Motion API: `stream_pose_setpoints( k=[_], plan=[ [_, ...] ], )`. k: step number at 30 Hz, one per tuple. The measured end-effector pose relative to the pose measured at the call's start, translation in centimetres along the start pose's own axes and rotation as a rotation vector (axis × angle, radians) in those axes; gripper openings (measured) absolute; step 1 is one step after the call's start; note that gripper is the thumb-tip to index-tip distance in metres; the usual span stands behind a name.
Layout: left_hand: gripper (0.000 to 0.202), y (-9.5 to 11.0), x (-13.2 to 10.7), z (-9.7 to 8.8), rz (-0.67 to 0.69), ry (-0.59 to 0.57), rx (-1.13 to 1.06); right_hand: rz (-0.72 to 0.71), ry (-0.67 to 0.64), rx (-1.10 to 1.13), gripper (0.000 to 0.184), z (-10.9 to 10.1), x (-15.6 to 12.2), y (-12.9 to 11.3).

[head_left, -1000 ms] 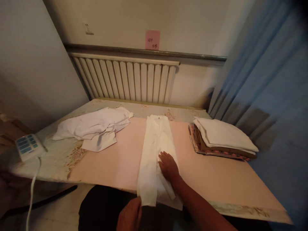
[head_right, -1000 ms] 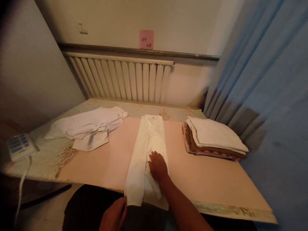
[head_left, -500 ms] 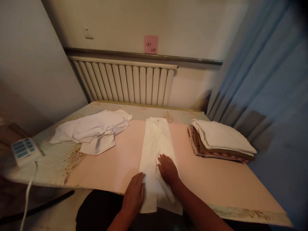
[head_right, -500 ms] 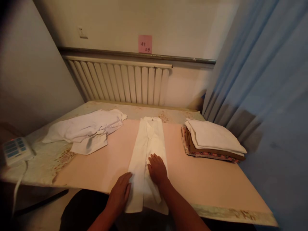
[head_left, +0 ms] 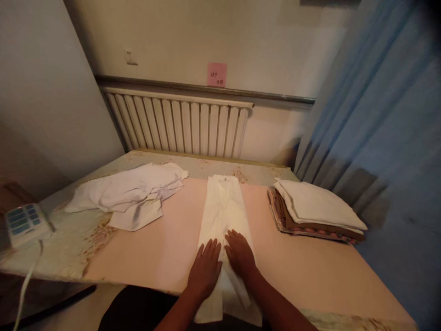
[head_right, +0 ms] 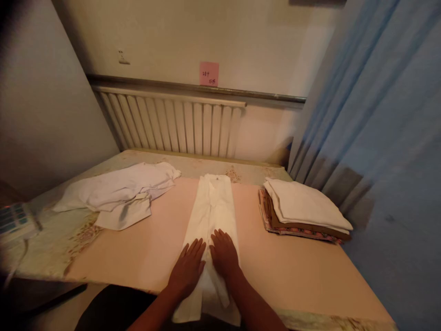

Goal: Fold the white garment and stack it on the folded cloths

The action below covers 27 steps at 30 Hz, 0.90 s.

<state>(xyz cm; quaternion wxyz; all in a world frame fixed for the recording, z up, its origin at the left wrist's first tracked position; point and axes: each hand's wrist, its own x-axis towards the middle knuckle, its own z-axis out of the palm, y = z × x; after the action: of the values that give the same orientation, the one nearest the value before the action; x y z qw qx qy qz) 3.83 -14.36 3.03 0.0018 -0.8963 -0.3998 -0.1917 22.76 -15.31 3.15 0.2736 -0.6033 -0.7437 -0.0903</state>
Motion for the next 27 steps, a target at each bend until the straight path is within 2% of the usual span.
stream_pose_setpoints(
  k=[7,11,13,17,24,27],
  plan=[
    [0.053,-0.1,-0.1,0.1,0.062,0.051,0.151,-0.068,0.023,-0.034,0.051,-0.9,0.2,-0.3],
    [0.053,-0.1,-0.2,0.1,0.09,0.042,0.163,-0.232,-0.083,-0.003,0.052,-2.2,0.7,-1.1],
    [0.051,-0.2,-0.3,0.2,0.1,0.038,0.168,-0.268,-0.144,0.028,0.048,-2.5,0.9,-1.3],
    [0.052,-0.3,-0.5,0.3,0.107,0.046,0.168,-0.235,-0.195,0.059,0.043,-2.1,1.0,-1.2],
    [0.056,-0.1,-1.3,-0.5,0.109,0.062,0.185,-0.21,-0.125,0.033,0.042,-1.3,0.4,-1.0],
    [0.056,-0.1,-1.8,-0.8,0.116,0.061,0.187,-0.203,-0.133,0.042,0.044,-1.5,-0.4,-1.0]
  ],
)
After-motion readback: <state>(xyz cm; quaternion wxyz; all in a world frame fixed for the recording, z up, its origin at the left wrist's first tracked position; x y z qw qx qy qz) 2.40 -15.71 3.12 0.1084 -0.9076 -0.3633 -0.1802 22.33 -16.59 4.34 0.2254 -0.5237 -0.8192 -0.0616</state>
